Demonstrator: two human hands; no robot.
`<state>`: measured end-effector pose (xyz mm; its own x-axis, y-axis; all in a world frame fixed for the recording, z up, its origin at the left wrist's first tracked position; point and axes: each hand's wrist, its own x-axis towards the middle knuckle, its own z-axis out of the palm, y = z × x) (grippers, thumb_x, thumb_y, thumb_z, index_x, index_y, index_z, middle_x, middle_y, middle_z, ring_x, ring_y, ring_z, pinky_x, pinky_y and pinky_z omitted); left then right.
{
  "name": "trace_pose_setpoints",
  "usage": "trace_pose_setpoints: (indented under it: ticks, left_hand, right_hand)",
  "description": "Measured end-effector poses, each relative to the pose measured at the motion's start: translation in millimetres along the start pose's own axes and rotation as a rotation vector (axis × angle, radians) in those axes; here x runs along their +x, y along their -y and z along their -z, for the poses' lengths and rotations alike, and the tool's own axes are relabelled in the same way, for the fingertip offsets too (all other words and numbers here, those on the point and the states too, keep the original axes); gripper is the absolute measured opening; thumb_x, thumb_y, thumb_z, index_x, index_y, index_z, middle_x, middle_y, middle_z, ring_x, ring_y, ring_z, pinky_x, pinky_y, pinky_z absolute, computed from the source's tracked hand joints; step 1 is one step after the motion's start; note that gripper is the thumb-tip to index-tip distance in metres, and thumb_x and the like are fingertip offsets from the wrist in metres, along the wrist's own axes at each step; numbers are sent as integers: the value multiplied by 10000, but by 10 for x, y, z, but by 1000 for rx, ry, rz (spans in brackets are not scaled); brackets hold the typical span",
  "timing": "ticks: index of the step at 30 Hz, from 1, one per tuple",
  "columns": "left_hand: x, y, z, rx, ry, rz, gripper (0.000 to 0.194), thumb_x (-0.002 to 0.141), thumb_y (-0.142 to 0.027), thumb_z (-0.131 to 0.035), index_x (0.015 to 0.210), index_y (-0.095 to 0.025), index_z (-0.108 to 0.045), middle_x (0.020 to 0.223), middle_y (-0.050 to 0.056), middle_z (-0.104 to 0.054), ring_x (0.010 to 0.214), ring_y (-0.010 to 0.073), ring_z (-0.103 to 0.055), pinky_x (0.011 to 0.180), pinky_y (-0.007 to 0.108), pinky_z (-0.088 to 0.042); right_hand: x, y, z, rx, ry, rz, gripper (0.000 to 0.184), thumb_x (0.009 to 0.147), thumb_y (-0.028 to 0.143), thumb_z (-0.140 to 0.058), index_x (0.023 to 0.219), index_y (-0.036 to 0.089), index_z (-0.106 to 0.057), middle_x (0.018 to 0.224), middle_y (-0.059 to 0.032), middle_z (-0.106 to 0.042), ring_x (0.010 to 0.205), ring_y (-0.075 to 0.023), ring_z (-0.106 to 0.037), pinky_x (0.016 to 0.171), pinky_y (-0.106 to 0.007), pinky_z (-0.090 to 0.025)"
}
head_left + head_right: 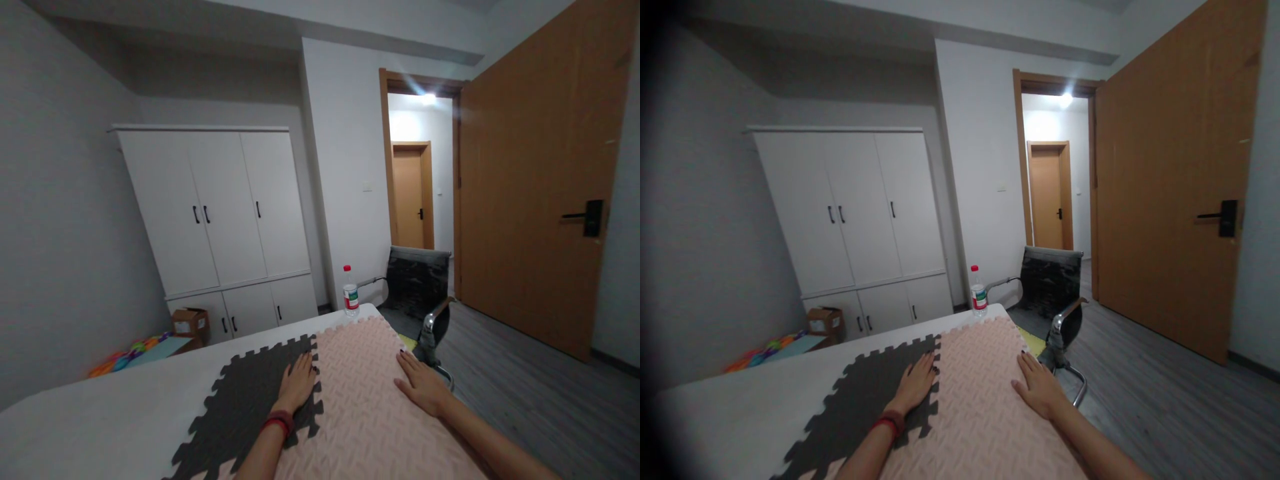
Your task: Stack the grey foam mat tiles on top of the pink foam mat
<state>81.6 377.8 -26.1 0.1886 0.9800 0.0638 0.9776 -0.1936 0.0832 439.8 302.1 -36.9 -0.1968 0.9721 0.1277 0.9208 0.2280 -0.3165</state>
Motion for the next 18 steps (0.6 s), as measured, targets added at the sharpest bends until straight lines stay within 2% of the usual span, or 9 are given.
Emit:
trace_pose_setpoints:
  ticks: [6,12,16,18]
  left_hand:
    - [260,39,-44,16,14,-36,556,833,-321,-208,1360,-169,-300,1464,50,-274,1347,183,-225,1086,464,-200]
    - [568,19,-141,29,-32,-42,553,847,-303,-163,1357,-136,-298,1463,82,-275,1351,202,-215,1080,496,-189]
    - [651,84,-188,41,-13,-68,540,855,-330,-181,1350,-164,-318,1465,56,-277,1346,172,-226,1093,426,-192]
    - [660,102,-203,51,-9,-67,537,862,-333,-171,1356,-171,-303,1472,47,-260,1350,167,-213,1094,426,-190]
  right_hand:
    - [1,15,45,5,8,7,770,829,631,-238,1415,132,-220,1486,-83,-178,1367,-189,-136,1099,-347,-134]
    - [22,-7,37,33,2,-5,747,829,621,-266,1417,162,-225,1487,-62,-194,1367,-187,-133,1099,-346,-138]
    - [38,-27,17,32,-5,7,759,828,627,-263,1415,148,-231,1487,-73,-195,1367,-188,-136,1100,-341,-130]
    - [40,-31,19,33,6,2,765,827,633,-255,1418,148,-221,1490,-75,-181,1368,-192,-128,1101,-347,-124]
